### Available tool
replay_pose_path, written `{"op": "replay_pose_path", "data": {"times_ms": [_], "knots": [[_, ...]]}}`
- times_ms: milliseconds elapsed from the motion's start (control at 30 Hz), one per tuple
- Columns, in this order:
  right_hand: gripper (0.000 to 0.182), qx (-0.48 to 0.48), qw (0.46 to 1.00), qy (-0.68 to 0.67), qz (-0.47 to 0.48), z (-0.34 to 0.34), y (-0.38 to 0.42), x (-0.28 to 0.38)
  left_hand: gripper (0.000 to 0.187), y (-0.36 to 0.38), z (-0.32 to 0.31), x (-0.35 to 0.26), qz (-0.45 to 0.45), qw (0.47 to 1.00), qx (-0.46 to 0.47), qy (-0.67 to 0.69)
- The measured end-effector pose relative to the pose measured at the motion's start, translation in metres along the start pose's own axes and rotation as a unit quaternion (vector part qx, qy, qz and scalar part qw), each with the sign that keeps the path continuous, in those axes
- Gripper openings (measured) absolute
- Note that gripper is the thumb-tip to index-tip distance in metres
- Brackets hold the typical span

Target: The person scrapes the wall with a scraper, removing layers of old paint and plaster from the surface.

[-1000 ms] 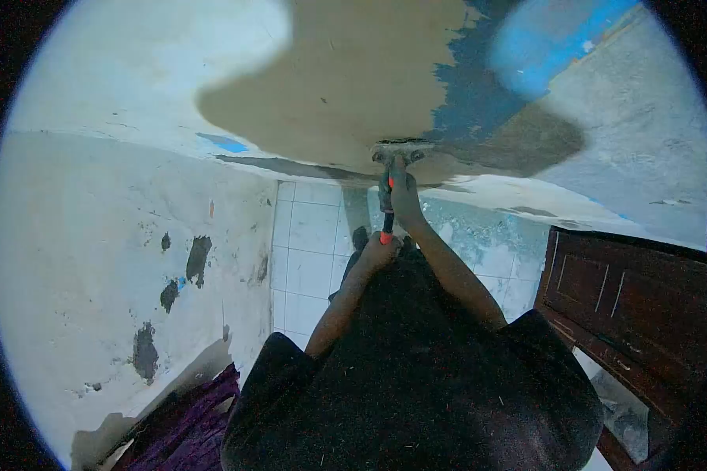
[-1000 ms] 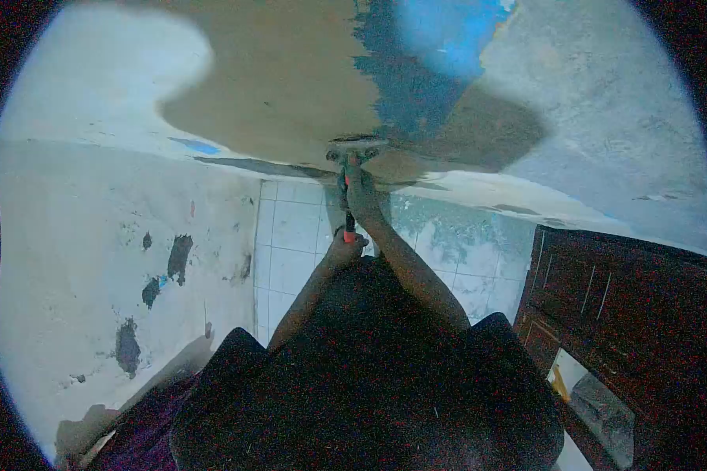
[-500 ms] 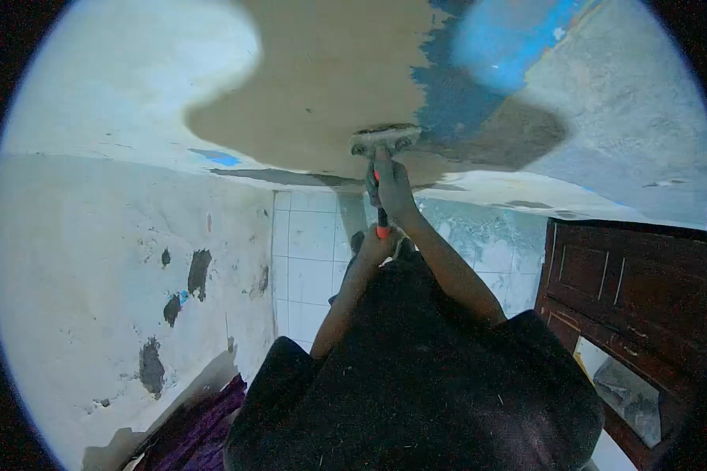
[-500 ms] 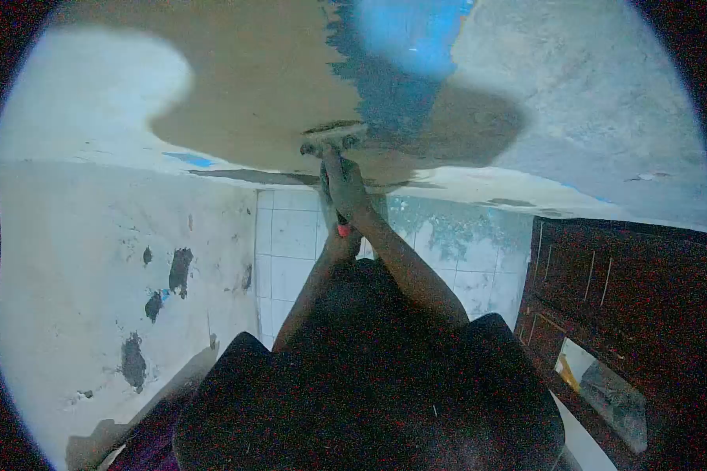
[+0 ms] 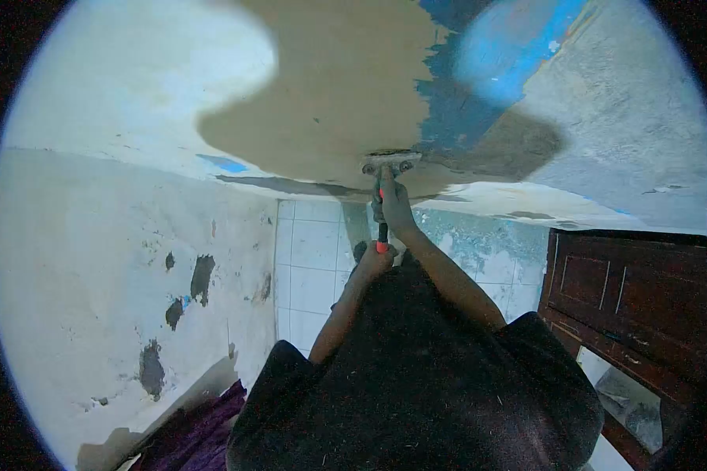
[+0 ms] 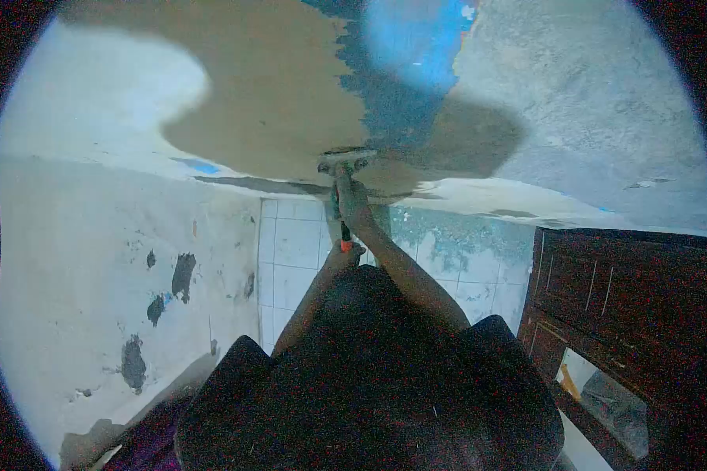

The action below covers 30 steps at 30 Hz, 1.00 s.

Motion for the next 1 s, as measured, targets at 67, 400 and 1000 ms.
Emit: {"op": "replay_pose_path", "data": {"times_ms": [67, 400, 1000], "knots": [[0.050, 0.012, 0.999, 0.039, 0.021, -0.005, 0.003, 0.027, 0.023, 0.016, -0.007, -0.041, -0.008, 1.000, 0.003, 0.027], [0.053, 0.017, 1.000, 0.007, -0.003, 0.000, 0.002, -0.006, 0.025, 0.004, -0.003, 0.018, 0.034, 0.998, 0.046, -0.026], [0.054, -0.020, 0.997, 0.073, 0.004, 0.013, -0.006, -0.018, 0.023, 0.032, -0.002, -0.019, 0.036, 0.991, -0.022, 0.124]]}}
Point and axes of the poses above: each hand's wrist, its own y-axis away from the middle knuckle, its own z-axis out of the back of the hand, x = y × z, the point moved 8 cm from there along -y, towards the middle knuckle, and after that the axes turned 5 degrees about y, right-handed, at the moved point
